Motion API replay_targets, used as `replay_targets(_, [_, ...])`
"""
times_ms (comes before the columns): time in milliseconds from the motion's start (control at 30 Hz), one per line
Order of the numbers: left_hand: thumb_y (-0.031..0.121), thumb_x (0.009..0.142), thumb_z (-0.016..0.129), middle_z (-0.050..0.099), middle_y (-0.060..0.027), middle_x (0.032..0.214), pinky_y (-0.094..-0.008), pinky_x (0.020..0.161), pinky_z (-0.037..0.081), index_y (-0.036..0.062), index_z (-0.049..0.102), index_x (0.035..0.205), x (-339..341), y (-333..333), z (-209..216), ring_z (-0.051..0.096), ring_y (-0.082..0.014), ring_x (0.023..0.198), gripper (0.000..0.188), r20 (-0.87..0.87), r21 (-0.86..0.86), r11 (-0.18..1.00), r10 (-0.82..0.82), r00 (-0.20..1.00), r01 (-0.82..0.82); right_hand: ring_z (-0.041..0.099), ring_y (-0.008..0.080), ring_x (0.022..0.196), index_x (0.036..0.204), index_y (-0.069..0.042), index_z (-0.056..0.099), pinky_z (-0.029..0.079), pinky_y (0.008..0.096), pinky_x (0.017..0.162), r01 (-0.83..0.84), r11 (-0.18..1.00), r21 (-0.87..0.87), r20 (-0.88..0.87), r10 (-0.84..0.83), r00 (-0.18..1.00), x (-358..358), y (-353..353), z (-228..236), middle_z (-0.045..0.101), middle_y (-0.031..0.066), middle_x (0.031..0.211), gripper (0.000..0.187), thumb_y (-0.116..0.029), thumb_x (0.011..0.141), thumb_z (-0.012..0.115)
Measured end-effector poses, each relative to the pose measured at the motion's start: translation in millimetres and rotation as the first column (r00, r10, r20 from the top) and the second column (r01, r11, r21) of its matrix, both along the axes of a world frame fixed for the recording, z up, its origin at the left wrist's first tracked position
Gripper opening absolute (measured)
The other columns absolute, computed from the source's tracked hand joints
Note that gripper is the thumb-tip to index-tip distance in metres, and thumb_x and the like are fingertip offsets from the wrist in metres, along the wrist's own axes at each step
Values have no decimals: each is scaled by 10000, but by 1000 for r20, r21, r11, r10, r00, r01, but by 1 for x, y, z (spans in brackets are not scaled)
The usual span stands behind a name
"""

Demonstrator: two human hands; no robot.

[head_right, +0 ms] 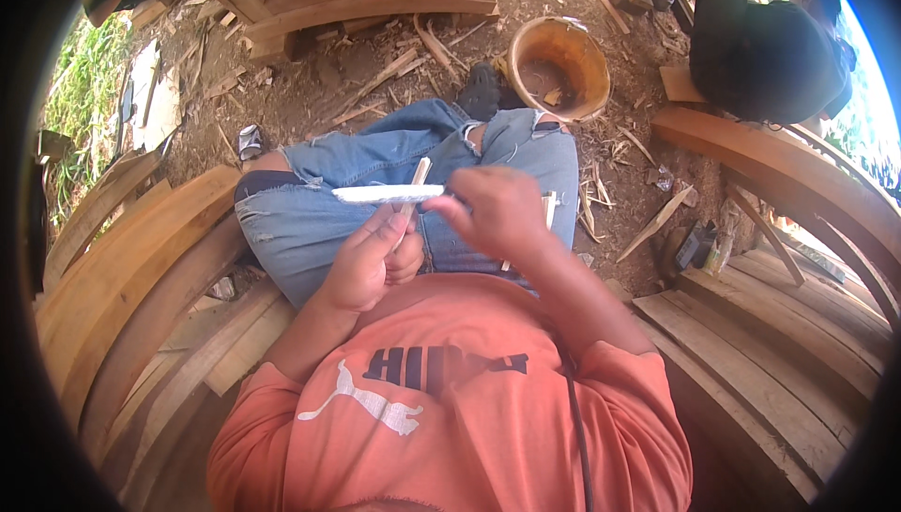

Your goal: The person sits on the ground and uses a knife to shave and shape small wooden sticks. They repeatedly hold each stick and pare its edges, occasionally pausing to inspect the work. A bucket and additional wood pieces are nearby.

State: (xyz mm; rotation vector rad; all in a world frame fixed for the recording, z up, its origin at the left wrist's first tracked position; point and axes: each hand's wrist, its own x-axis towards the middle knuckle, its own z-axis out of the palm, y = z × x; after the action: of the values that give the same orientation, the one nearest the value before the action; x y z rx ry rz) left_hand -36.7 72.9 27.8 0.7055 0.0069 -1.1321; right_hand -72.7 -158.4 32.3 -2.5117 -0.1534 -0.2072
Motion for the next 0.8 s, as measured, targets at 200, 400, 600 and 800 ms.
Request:
replay_targets(200, [352,1181,449,352,59,683,-245,531,245,130,515,1159,-14,7,1,290,-64,573,232,48,-15,999,-50,998,51,652,392,671,874,-48,708,488,467,627,566,823,-56,-116,-568,815,36,-97,9,656,181,721,455,-444,1082,626])
replay_targets(400, [378,1181,421,359,57,670,-242,513,240,117,544,1156,-4,4,0,287,-66,550,289,-34,-4,1000,10,999,-10,647,367,636,780,-95,636,497,475,582,10,1000,0,54,-10,998,-2,-5,20,617,123,682,439,-477,961,753])
replay_targets(600, [379,1179,410,346,55,664,-248,509,237,121,558,1153,-8,3,2,283,-67,540,298,-40,59,998,-4,999,6,657,334,648,750,-107,609,494,462,561,-8,1000,-15,62,9,998,-8,18,0,619,91,685,450,-487,929,770])
replay_targets(800, [345,1184,425,319,53,676,-250,504,226,153,534,1158,0,-4,1,261,-67,548,223,-87,12,999,51,995,-50,652,324,617,766,-111,653,487,447,552,54,993,-103,101,-44,994,16,-8,4,618,85,672,438,-500,925,777])
